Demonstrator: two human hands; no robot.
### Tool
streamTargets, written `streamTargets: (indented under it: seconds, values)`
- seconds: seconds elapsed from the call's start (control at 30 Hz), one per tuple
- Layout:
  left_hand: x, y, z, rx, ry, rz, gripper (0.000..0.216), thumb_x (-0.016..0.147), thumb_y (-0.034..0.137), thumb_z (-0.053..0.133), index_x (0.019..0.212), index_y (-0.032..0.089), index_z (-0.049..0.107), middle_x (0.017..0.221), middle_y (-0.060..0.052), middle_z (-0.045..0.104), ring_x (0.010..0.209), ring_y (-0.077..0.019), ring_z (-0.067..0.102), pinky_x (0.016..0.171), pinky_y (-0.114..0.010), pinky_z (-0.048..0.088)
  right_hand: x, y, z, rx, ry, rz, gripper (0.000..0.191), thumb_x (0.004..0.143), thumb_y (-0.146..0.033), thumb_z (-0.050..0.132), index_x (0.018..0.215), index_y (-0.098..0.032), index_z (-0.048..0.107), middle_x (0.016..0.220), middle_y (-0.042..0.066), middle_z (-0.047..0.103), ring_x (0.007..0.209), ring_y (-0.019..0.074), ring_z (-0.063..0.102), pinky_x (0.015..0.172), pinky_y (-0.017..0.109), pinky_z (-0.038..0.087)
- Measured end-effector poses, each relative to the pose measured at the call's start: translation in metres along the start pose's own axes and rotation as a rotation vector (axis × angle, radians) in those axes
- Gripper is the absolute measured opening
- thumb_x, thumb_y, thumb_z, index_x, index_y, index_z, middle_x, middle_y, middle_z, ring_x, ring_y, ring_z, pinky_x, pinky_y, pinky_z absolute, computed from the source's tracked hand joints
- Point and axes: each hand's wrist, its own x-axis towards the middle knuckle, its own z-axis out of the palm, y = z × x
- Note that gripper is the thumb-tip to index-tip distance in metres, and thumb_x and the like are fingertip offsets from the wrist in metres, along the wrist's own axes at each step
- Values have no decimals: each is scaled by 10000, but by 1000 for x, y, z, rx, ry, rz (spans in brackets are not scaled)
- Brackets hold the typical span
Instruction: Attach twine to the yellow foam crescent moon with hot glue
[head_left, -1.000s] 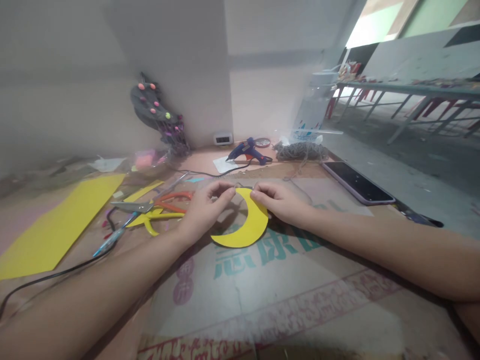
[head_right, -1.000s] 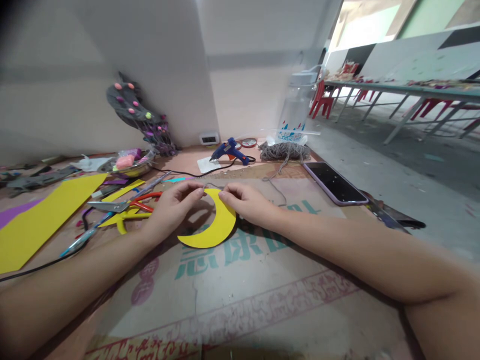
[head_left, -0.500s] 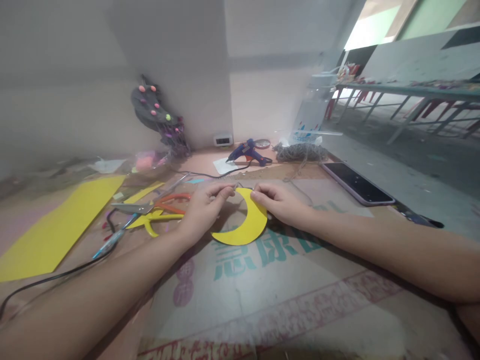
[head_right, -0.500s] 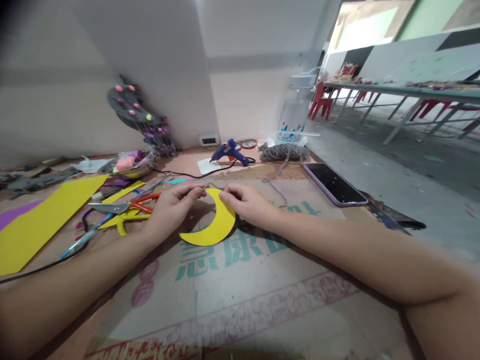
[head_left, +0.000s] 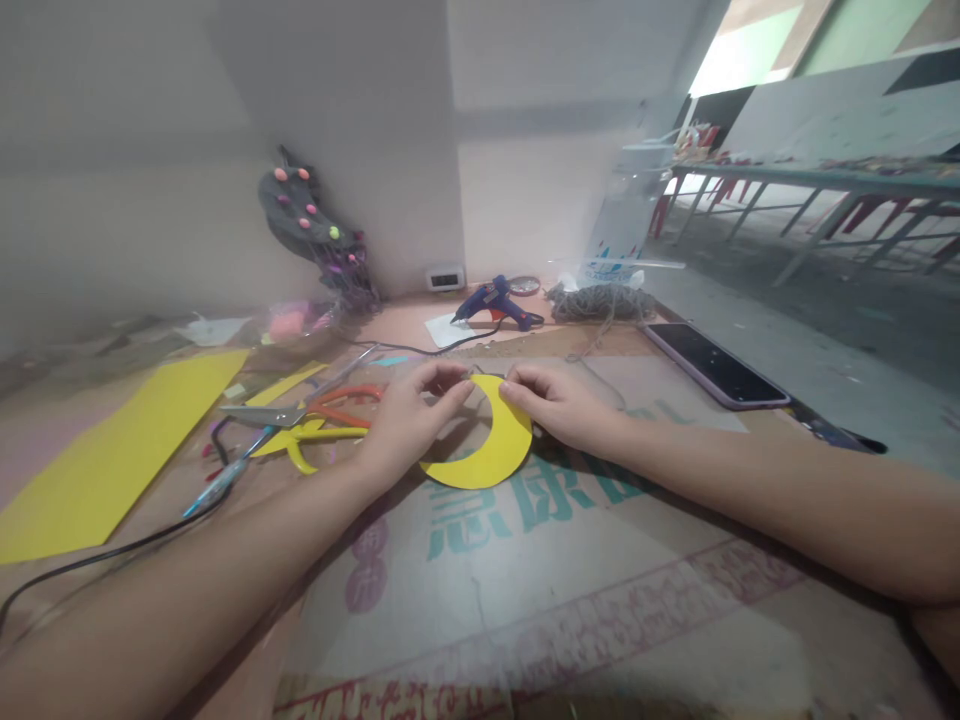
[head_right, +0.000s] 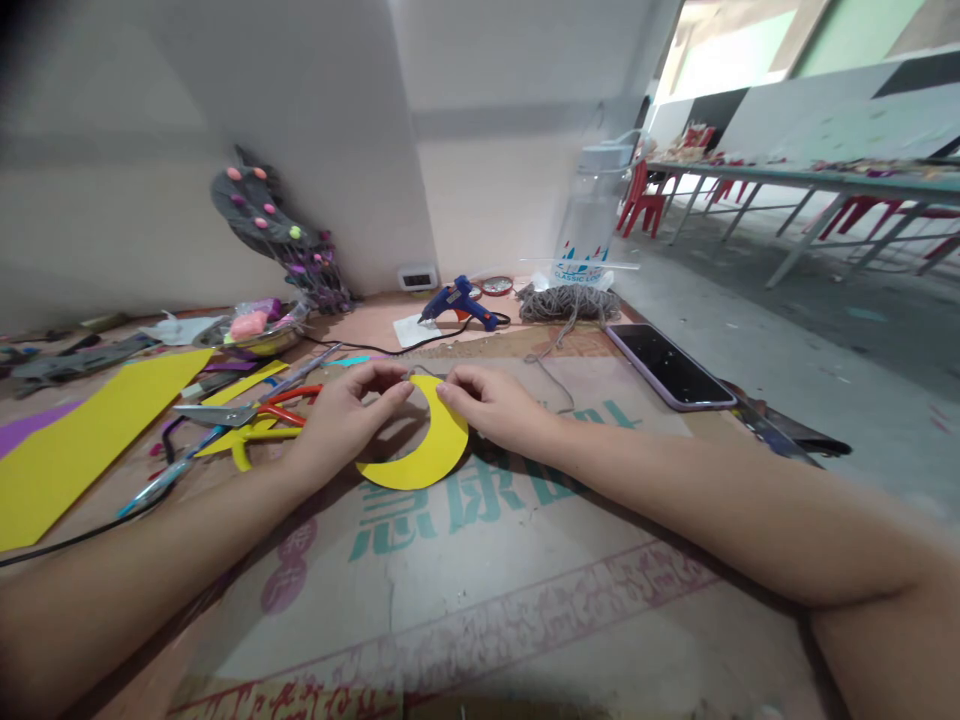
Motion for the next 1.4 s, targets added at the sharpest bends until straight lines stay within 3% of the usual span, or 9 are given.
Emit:
streamTargets:
  seconds: [0.57,0.9,1.4]
  values:
    - [-1,-1,-3,136,71,113,216,865,381,614,934,197,703,943,-36,718,923,-198,633,851,-314,465,0,4,1,6,-11,-21,309,899,-435,446,720,-187,490,642,-31,455,593,110,419,552,249,315]
    - [0,-2,-2,104,13,65,227,880,386,574,949,193,672,950,-38,703,912,-196,620,844,-319,465,0,1,1,20,-16,-9,305,894,-437,447,708,-197,473,628,-31,441,580,110,411,540,244,311]
    - [-2,1,-2,114,48,90,247,897,409,543,887,201,674,909,-31,706,895,-198,623,840,-309,458,1,3,1,-47,-19,-33,307,900,-436,426,717,-197,484,647,-23,463,615,122,436,566,251,322]
